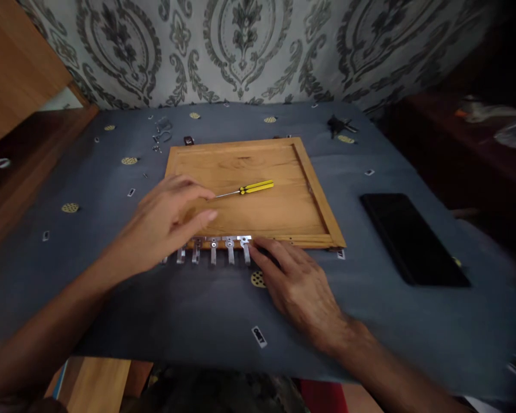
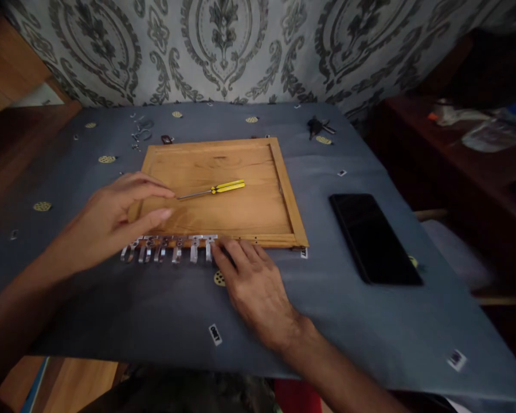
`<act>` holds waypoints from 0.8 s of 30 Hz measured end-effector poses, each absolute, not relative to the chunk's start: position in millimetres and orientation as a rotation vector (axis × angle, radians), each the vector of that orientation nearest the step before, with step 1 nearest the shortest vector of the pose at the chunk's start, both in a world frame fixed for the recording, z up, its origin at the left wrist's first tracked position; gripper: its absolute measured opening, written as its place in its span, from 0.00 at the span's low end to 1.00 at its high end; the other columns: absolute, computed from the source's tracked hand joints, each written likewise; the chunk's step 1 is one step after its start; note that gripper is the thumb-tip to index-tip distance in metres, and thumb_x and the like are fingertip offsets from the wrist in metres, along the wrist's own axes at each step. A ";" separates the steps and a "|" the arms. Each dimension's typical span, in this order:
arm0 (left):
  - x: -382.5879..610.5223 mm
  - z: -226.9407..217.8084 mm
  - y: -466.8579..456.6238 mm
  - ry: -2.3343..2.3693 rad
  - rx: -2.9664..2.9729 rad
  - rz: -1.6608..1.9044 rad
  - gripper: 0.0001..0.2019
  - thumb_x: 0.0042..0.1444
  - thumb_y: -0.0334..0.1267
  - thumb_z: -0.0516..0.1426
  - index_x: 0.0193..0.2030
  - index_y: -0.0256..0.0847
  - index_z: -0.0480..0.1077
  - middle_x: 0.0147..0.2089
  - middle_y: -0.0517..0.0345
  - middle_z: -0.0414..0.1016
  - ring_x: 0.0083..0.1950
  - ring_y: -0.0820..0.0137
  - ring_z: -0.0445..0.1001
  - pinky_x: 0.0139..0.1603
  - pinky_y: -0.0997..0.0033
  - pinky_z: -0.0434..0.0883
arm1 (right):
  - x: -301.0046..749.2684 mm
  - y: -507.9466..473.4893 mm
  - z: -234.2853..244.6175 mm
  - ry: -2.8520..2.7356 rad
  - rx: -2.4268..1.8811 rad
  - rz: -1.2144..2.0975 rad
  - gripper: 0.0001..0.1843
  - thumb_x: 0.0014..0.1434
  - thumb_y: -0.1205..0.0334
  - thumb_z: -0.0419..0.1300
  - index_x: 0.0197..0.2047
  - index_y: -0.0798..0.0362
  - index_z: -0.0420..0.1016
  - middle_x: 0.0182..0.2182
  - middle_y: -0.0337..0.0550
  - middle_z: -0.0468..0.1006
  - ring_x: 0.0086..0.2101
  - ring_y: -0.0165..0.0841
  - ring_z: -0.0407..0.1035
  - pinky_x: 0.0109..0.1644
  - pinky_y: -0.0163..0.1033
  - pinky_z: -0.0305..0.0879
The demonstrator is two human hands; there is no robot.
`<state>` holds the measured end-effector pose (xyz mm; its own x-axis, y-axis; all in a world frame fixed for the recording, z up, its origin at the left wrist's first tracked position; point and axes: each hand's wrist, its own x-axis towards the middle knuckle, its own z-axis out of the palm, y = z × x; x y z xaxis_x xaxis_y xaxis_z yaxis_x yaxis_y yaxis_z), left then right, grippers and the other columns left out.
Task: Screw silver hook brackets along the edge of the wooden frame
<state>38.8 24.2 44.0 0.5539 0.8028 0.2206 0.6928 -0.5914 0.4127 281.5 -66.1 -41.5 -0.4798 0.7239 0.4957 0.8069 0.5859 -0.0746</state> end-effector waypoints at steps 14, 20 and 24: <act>6.4 16.5 52.6 1.376 2.338 0.525 0.18 0.64 0.51 0.54 0.47 0.42 0.78 0.46 0.53 0.79 0.43 0.63 0.75 0.41 0.65 0.69 | 278.5 -65.7 -39.5 -2.306 -1.199 -0.203 0.14 0.71 0.60 0.58 0.51 0.61 0.80 0.45 0.56 0.84 0.43 0.42 0.80 0.47 0.48 0.81; 7.0 10.1 53.4 1.347 2.355 0.531 0.17 0.64 0.50 0.54 0.46 0.42 0.78 0.45 0.52 0.80 0.43 0.63 0.76 0.41 0.65 0.69 | 277.7 -64.6 -40.9 -2.290 -1.225 -0.187 0.12 0.71 0.63 0.58 0.50 0.60 0.81 0.43 0.53 0.84 0.41 0.39 0.80 0.46 0.44 0.80; 4.7 8.7 54.4 1.349 2.369 0.541 0.17 0.64 0.49 0.54 0.45 0.41 0.78 0.44 0.52 0.80 0.42 0.63 0.76 0.43 0.63 0.70 | 276.7 -64.6 -40.2 -2.288 -1.232 -0.190 0.11 0.71 0.64 0.58 0.49 0.58 0.81 0.44 0.52 0.85 0.41 0.38 0.80 0.45 0.43 0.81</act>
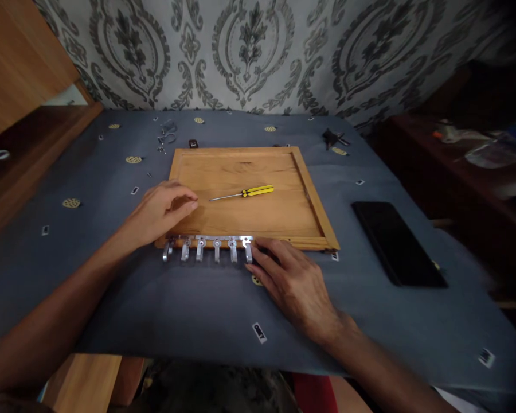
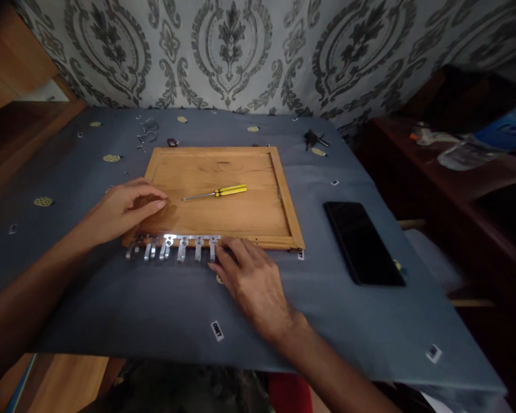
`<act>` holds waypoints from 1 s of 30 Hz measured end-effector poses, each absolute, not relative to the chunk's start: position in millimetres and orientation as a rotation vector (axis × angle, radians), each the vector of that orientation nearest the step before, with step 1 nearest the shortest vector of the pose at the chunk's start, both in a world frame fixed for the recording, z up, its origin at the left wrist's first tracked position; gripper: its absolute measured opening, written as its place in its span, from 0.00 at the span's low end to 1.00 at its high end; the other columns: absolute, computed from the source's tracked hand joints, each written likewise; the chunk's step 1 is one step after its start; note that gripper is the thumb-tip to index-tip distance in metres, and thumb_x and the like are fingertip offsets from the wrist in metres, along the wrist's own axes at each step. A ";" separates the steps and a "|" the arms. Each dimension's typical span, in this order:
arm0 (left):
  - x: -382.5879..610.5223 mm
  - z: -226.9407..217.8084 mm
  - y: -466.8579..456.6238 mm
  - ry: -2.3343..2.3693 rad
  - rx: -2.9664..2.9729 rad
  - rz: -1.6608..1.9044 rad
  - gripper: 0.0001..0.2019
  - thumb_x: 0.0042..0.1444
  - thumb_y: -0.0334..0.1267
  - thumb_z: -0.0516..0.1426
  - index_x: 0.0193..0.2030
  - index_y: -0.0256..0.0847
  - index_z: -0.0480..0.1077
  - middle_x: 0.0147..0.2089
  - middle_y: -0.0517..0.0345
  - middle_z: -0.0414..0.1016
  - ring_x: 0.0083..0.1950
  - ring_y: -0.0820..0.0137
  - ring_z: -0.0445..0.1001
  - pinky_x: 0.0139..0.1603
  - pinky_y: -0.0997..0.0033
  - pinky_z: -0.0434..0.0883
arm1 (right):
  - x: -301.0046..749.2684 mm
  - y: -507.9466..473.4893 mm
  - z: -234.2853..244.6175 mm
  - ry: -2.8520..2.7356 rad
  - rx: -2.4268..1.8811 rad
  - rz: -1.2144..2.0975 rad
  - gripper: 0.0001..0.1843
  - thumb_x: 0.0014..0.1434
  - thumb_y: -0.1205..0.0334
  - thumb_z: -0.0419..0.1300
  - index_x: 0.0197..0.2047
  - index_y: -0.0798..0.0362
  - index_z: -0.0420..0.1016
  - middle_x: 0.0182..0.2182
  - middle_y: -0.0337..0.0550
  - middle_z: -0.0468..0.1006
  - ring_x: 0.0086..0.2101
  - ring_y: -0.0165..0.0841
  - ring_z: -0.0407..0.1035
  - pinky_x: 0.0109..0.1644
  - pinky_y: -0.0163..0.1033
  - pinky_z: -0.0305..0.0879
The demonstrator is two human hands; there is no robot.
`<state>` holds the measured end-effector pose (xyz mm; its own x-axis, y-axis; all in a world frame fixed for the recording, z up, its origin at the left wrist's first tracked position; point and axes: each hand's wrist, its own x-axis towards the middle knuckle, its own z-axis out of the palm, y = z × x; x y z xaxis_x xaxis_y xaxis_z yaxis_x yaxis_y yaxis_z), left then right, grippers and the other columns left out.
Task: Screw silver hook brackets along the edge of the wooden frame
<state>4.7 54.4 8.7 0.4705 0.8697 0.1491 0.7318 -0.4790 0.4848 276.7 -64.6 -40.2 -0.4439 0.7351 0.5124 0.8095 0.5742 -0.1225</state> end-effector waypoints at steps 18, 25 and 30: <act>-19.8 6.1 73.8 1.540 2.311 0.656 0.15 0.63 0.48 0.56 0.46 0.43 0.79 0.46 0.52 0.80 0.43 0.63 0.75 0.41 0.65 0.70 | 277.1 -65.1 -42.5 -2.293 -1.225 -0.231 0.13 0.73 0.63 0.55 0.50 0.57 0.80 0.45 0.52 0.85 0.42 0.38 0.81 0.46 0.44 0.81; -42.9 -8.1 95.9 1.616 2.199 0.763 0.13 0.61 0.43 0.56 0.44 0.41 0.80 0.49 0.50 0.82 0.51 0.60 0.78 0.51 0.60 0.73 | 277.7 -64.3 -45.1 -2.291 -1.232 -0.209 0.12 0.72 0.62 0.57 0.49 0.56 0.82 0.45 0.53 0.85 0.40 0.40 0.81 0.43 0.45 0.81; -54.8 -18.8 107.7 1.703 2.087 0.821 0.10 0.59 0.40 0.58 0.42 0.42 0.80 0.48 0.51 0.84 0.50 0.60 0.79 0.52 0.61 0.73 | 278.1 -64.0 -45.8 -2.289 -1.224 -0.255 0.14 0.73 0.62 0.55 0.47 0.56 0.82 0.43 0.53 0.85 0.40 0.39 0.81 0.43 0.44 0.82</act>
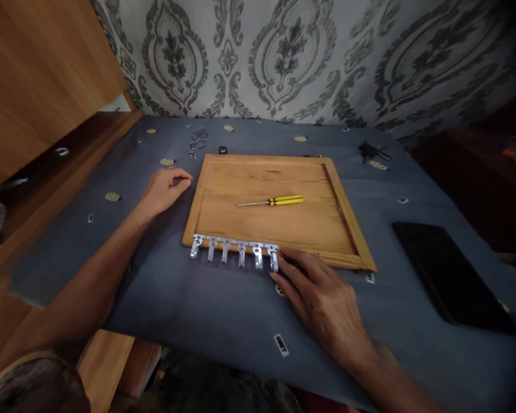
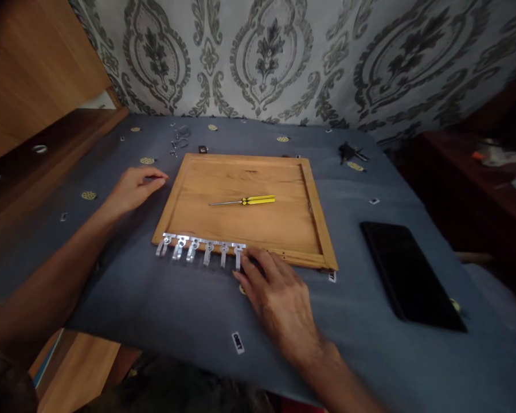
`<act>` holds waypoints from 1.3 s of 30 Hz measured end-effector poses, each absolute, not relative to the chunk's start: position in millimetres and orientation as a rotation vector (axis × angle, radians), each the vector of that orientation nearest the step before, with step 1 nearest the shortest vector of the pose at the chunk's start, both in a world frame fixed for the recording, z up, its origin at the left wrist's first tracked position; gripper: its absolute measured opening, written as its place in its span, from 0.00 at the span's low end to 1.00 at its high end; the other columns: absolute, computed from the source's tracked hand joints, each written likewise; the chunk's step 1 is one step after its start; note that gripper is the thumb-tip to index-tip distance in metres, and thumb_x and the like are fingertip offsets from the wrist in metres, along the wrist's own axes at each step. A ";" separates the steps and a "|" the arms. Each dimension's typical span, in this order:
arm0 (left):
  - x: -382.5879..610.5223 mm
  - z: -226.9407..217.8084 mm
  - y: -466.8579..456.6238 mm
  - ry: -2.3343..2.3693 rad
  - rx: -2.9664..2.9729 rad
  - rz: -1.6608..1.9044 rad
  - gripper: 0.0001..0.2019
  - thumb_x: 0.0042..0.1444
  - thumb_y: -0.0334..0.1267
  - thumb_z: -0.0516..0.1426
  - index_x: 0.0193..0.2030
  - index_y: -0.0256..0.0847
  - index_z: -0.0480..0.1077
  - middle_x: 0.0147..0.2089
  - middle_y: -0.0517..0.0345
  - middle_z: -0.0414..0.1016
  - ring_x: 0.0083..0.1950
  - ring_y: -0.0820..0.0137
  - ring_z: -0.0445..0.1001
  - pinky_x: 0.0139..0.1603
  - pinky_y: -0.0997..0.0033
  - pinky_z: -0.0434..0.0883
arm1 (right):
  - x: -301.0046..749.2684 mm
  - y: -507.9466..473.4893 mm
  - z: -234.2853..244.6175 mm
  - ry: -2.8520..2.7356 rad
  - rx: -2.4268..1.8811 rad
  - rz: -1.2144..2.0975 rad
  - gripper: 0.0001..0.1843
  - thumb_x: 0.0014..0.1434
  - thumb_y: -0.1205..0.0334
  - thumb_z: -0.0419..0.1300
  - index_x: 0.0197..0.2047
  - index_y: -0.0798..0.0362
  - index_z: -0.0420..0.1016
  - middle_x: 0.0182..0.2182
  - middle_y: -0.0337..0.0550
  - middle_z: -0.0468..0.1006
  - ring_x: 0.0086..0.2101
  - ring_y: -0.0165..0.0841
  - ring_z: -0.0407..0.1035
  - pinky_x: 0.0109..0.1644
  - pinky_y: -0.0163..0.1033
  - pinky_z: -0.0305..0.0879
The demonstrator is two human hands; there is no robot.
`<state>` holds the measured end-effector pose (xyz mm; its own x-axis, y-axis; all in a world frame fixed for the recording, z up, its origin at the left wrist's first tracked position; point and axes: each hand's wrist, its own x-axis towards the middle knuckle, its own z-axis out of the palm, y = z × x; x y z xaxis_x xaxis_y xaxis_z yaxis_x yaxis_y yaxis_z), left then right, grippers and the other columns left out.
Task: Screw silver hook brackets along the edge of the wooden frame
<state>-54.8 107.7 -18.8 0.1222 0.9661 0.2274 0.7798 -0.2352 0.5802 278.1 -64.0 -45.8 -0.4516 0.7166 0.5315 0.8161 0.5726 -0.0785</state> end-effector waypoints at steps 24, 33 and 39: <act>-116.9 -50.8 179.0 1.938 1.938 0.936 0.17 0.69 0.45 0.60 0.58 0.38 0.72 0.57 0.48 0.76 0.53 0.62 0.78 0.53 0.55 0.79 | 292.1 -55.3 -64.2 -2.271 -1.136 -0.333 0.23 0.75 0.55 0.48 0.47 0.48 0.85 0.44 0.48 0.87 0.40 0.39 0.83 0.42 0.41 0.83; -116.1 -56.2 162.9 1.674 2.240 0.848 0.07 0.67 0.37 0.61 0.47 0.38 0.79 0.50 0.51 0.79 0.52 0.64 0.77 0.57 0.57 0.74 | 292.2 -53.9 -63.8 -2.254 -1.114 -0.325 0.24 0.75 0.57 0.47 0.47 0.48 0.86 0.44 0.48 0.87 0.39 0.38 0.84 0.42 0.39 0.83; -117.9 -60.9 165.0 1.615 2.352 0.808 0.11 0.67 0.44 0.61 0.45 0.37 0.77 0.48 0.52 0.80 0.53 0.62 0.77 0.60 0.51 0.72 | 289.0 -55.0 -61.4 -2.288 -1.137 -0.432 0.28 0.77 0.56 0.44 0.45 0.51 0.87 0.44 0.49 0.88 0.40 0.36 0.85 0.44 0.37 0.83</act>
<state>-117.9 165.0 -60.9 0.2641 0.9050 0.3336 0.8096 -0.3960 0.4333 289.0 -55.0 -61.4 -0.4955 0.6305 0.5974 0.8051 0.5916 0.0434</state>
